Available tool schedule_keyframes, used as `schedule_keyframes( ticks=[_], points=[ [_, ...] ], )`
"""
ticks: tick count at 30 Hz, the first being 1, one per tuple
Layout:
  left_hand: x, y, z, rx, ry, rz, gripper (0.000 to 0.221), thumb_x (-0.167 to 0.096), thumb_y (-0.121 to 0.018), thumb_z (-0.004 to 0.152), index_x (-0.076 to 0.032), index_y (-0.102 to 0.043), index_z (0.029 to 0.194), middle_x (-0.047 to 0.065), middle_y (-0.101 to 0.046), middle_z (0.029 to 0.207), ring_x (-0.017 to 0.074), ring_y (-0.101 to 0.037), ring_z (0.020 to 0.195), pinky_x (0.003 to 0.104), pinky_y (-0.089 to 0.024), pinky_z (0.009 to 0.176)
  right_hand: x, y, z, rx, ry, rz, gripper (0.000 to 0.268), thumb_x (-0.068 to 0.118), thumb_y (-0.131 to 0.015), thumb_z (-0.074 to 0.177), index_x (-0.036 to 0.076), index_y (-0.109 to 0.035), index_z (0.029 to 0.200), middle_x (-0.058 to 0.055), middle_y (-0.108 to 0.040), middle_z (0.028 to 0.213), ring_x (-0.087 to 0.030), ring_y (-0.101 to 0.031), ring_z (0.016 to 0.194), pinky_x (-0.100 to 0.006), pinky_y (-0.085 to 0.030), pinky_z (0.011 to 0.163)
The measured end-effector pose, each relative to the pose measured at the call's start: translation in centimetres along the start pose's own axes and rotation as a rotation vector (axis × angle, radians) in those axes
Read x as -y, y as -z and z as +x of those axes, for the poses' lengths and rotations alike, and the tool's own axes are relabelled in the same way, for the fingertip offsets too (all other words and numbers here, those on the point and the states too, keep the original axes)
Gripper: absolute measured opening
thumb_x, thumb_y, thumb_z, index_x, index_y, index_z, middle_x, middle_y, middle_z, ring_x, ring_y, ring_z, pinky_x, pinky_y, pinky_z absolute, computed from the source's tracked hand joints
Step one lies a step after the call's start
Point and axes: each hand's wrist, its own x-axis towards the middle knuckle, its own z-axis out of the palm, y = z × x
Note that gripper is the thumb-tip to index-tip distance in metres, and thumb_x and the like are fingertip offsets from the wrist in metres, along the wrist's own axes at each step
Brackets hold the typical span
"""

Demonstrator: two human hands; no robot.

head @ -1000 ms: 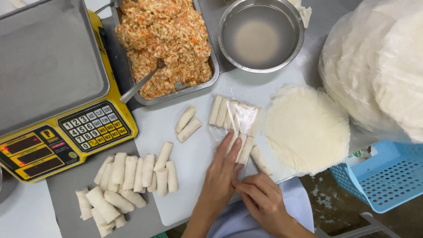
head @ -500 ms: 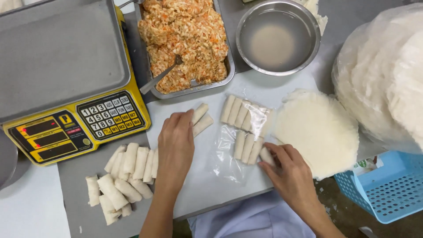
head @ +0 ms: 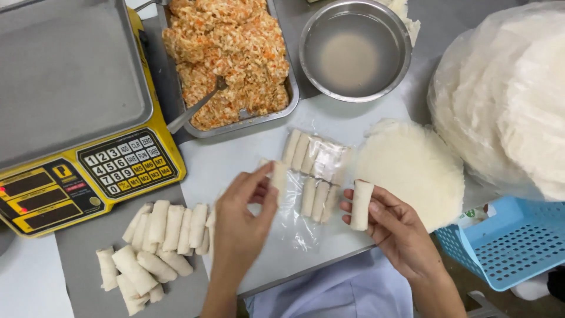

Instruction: Packing pre-made spring rolls into small plastic bags on a production line.

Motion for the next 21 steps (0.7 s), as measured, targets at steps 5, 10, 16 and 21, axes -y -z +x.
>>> schedule_keyframes(
  ticks=[5,10,16,21],
  points=[
    [-3.3,-3.5,-3.4,0.105,-0.167,-0.126,0.038,-0.01,-0.06,0.094,-0.001,-0.067,0.13,0.007,-0.065,0.091,0.0163,-0.064,0.074,0.031,-0.057,0.075,-1.5,-0.1,-0.1,0.035,0.008,0.144,0.04,-0.001,-0.056,0.09,-0.01,-0.054,0.129,-0.036,-0.066,0.126,-0.047,-0.066,0.117,-0.058,-0.055,0.098],
    [-3.6,-5.3,-4.0,0.095,-0.134,-0.148,0.036,-0.015,-0.056,0.098,-0.008,-0.067,0.131,0.004,-0.061,0.095,0.0162,-0.066,0.08,0.031,-0.054,0.079,-2.5,1.0,0.0,0.12,0.158,0.052,0.041,0.002,-0.061,0.093,0.0,-0.058,0.134,-0.019,-0.069,0.126,-0.025,-0.067,0.11,-0.038,-0.056,0.089],
    [-3.9,-4.8,-3.5,0.085,-0.085,-0.147,0.033,-0.019,-0.058,0.098,-0.011,-0.069,0.128,0.006,-0.057,0.121,0.0168,-0.068,0.077,0.032,-0.058,0.079,-2.5,1.2,-0.3,0.113,0.16,0.074,0.042,0.002,-0.069,0.086,-0.001,-0.056,0.126,-0.021,-0.07,0.125,-0.033,-0.07,0.114,-0.042,-0.056,0.094],
    [-3.6,-5.5,-3.7,0.084,-0.127,-0.199,0.035,-0.015,-0.057,0.1,-0.005,-0.066,0.132,0.007,-0.07,0.118,0.017,-0.07,0.098,0.029,-0.057,0.086,-2.6,1.2,0.0,0.199,0.242,0.035,0.034,0.002,-0.071,0.091,0.001,-0.063,0.124,-0.014,-0.073,0.112,-0.02,-0.07,0.091,-0.034,-0.06,0.077]
  ],
)
